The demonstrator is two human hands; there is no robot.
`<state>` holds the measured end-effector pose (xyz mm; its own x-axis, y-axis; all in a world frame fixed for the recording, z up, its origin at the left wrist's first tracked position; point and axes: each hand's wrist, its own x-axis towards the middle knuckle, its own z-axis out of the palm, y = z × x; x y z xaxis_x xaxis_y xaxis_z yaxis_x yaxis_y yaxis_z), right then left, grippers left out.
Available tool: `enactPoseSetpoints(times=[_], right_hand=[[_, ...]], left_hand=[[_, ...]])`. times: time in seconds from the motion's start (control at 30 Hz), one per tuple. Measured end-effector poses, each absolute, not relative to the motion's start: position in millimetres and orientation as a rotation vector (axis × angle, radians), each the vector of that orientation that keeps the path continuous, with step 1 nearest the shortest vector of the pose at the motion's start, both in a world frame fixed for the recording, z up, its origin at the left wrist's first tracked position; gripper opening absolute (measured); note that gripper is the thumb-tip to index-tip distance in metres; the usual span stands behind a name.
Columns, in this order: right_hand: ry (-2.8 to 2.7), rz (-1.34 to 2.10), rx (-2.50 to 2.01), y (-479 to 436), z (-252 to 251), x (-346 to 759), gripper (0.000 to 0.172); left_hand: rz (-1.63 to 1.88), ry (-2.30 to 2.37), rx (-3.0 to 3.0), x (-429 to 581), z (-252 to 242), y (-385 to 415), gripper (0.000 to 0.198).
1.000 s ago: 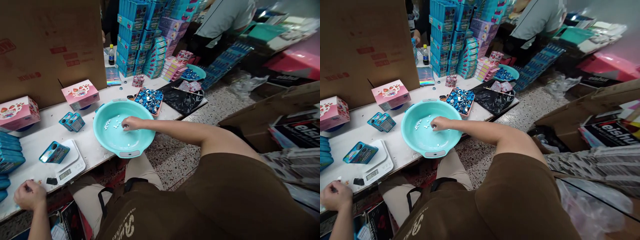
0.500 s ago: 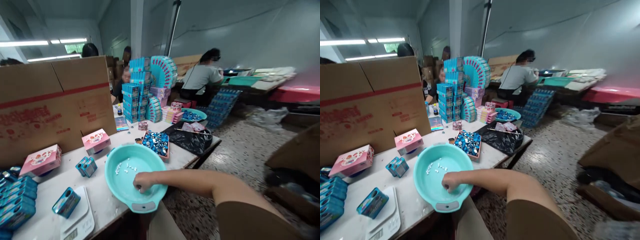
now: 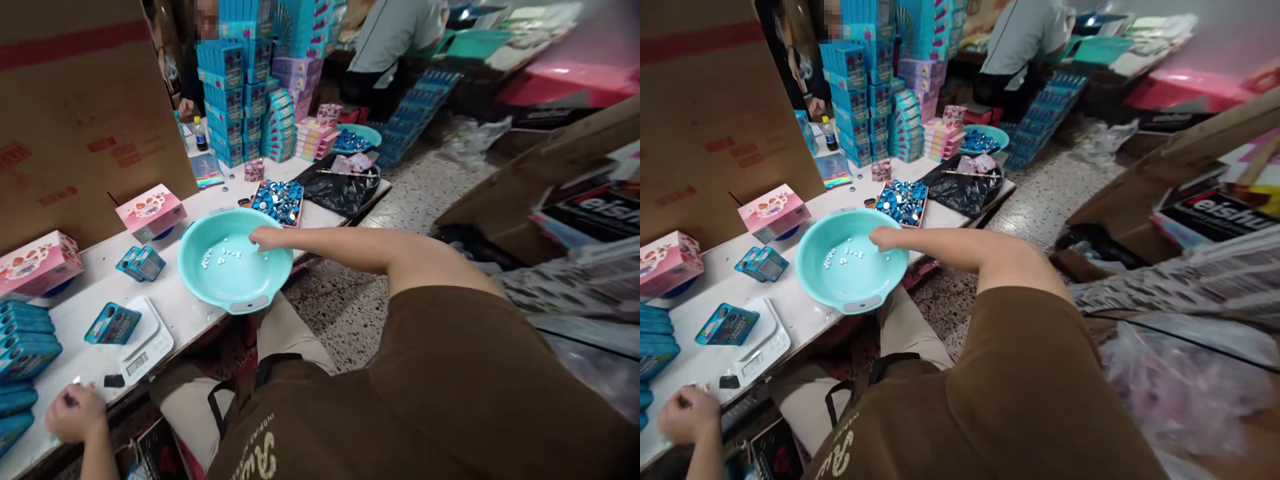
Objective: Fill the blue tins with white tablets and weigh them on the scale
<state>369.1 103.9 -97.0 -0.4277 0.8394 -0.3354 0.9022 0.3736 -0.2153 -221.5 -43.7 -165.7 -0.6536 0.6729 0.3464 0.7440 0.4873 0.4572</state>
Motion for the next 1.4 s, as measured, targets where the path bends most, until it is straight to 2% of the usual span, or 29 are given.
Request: enactPoseSetpoints(times=[0.13, 0.33, 0.53, 0.73, 0.9, 1.07, 1.13, 1.3, 1.4], right_hand=[[2.351, -0.653, 1.725, 98.7, -111.7, 369.4, 0.027], [2.347, -0.758, 1.842, 89.1, -131.1, 355.1, 0.018], [2.437, -0.762, 1.875, 100.8, -123.3, 333.5, 0.013], [2.659, -0.639, 1.946, 107.6, -118.7, 292.6, 0.039], [2.687, -0.464, 2.076, 102.9, -149.5, 280.8, 0.065], [2.763, -0.443, 1.987, 107.1, -175.9, 246.4, 0.077], [2.774, -0.423, 1.982, 106.5, -178.1, 232.1, 0.071], [2.804, -0.399, 1.866, 102.6, -175.9, 221.6, 0.040], [2.748, -0.438, 1.800, 99.8, -176.8, 223.2, 0.035]], left_hand=[[-0.874, -2.619, -1.240, -222.8, -167.3, -41.4, 0.033], [-0.972, -2.590, -1.214, -217.2, -162.4, -41.0, 0.022], [-0.978, -2.595, -1.206, -210.8, -155.8, -43.1, 0.022], [-0.984, -2.579, -1.218, -213.6, -159.7, -46.0, 0.023], [-1.025, -2.544, -1.197, -216.6, -164.6, -48.8, 0.023], [-1.010, -2.535, -1.193, -218.2, -168.9, -52.9, 0.024], [-1.014, -2.535, -1.190, -218.9, -170.4, -54.1, 0.026], [-1.014, -2.549, -1.186, -218.6, -174.0, -58.2, 0.027], [-1.028, -2.543, -1.198, -216.2, -175.3, -62.0, 0.026]])
